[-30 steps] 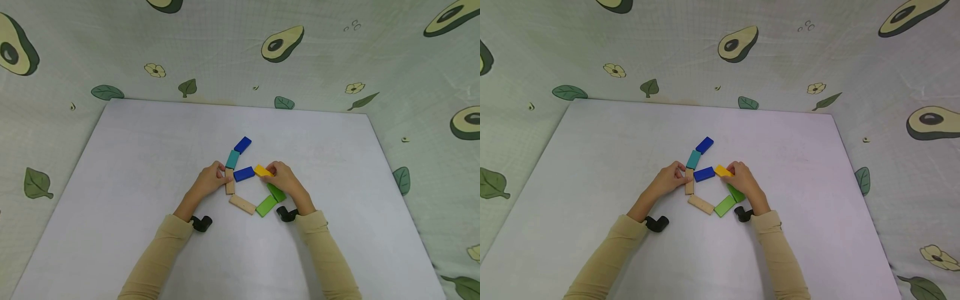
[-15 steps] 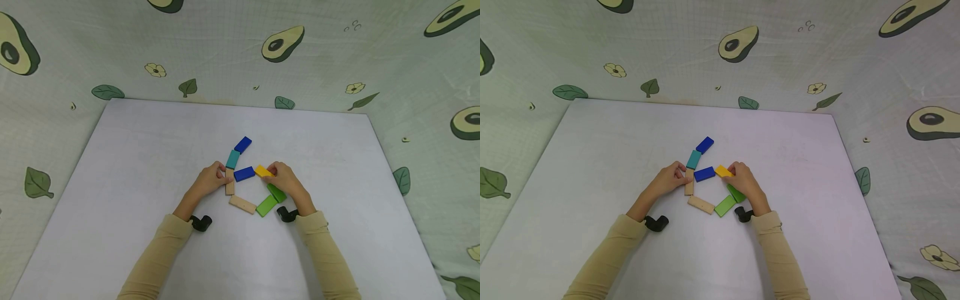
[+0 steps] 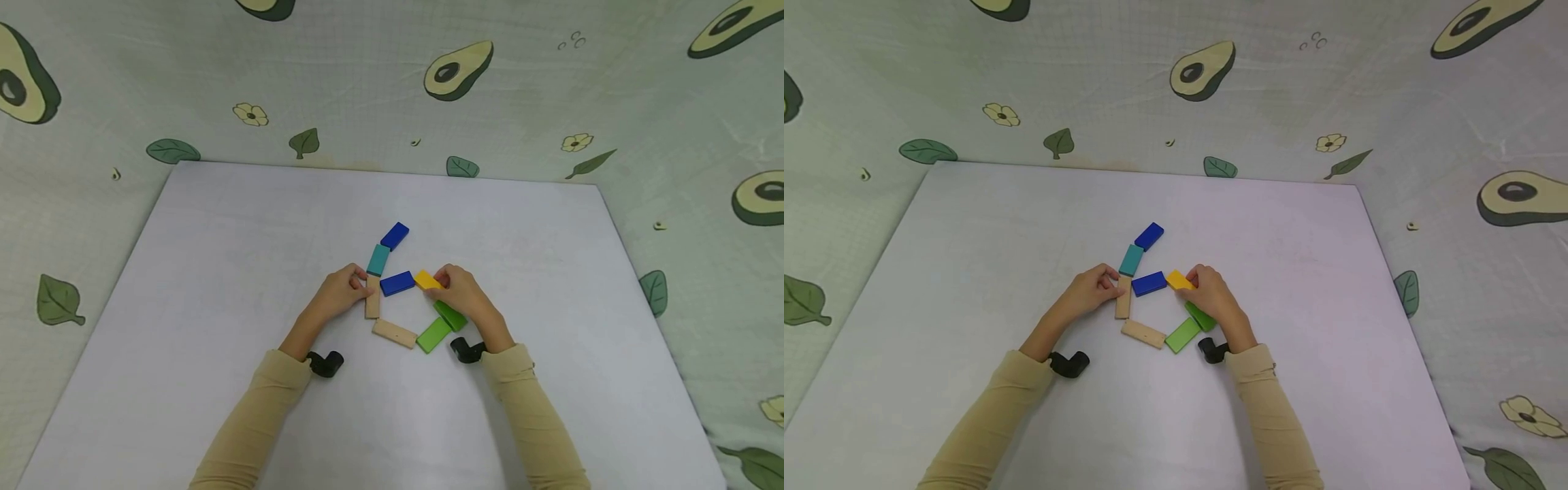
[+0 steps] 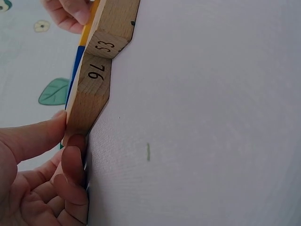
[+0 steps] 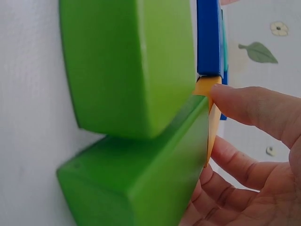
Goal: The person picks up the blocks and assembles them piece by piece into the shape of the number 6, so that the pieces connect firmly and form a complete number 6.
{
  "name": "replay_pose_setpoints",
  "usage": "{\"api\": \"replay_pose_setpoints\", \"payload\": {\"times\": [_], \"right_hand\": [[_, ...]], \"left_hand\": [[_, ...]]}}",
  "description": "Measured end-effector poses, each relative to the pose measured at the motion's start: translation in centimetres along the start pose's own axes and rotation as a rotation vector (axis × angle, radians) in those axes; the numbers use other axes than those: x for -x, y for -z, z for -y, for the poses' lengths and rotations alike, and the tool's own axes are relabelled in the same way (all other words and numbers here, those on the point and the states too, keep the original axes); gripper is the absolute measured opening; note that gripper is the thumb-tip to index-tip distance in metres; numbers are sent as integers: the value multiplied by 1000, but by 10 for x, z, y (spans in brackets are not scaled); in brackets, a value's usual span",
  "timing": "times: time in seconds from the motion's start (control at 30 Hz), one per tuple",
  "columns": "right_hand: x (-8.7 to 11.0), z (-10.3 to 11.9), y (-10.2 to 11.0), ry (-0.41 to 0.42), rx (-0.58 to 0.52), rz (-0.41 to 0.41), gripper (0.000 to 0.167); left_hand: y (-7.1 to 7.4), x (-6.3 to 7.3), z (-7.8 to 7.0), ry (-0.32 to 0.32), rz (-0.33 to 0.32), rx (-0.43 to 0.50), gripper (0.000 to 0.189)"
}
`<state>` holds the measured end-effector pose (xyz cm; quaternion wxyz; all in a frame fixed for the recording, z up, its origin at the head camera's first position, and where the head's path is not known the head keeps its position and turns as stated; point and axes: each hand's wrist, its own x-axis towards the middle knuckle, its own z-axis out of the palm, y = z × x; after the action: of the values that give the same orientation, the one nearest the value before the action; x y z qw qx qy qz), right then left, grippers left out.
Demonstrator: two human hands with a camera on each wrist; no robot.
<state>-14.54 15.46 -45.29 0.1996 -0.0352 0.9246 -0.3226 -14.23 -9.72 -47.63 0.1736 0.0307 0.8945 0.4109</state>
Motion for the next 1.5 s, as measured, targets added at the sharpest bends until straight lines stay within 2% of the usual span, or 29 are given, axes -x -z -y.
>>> {"api": "replay_pose_setpoints", "payload": {"times": [0.3,0.47,0.67,0.93,1.2,1.5], "right_hand": [[-2,0,-1,12,2,4,37],[-3,4,8,8,0,14,40],[-10,17,20,20,2,-13,41],[-37,38,30,72,-17,-29,39],[-69,50,28,59,-58,-19,45],[-89,51,20,20,-129,-14,49]], "left_hand": [[2,-1,2,-4,-8,8,31],[2,-2,2,-11,-1,13,31],[3,-1,2,-15,0,8,31],[4,-2,0,9,10,7,33],[3,-5,4,1,14,49,32],[7,-8,-1,-8,-40,102,24]]}}
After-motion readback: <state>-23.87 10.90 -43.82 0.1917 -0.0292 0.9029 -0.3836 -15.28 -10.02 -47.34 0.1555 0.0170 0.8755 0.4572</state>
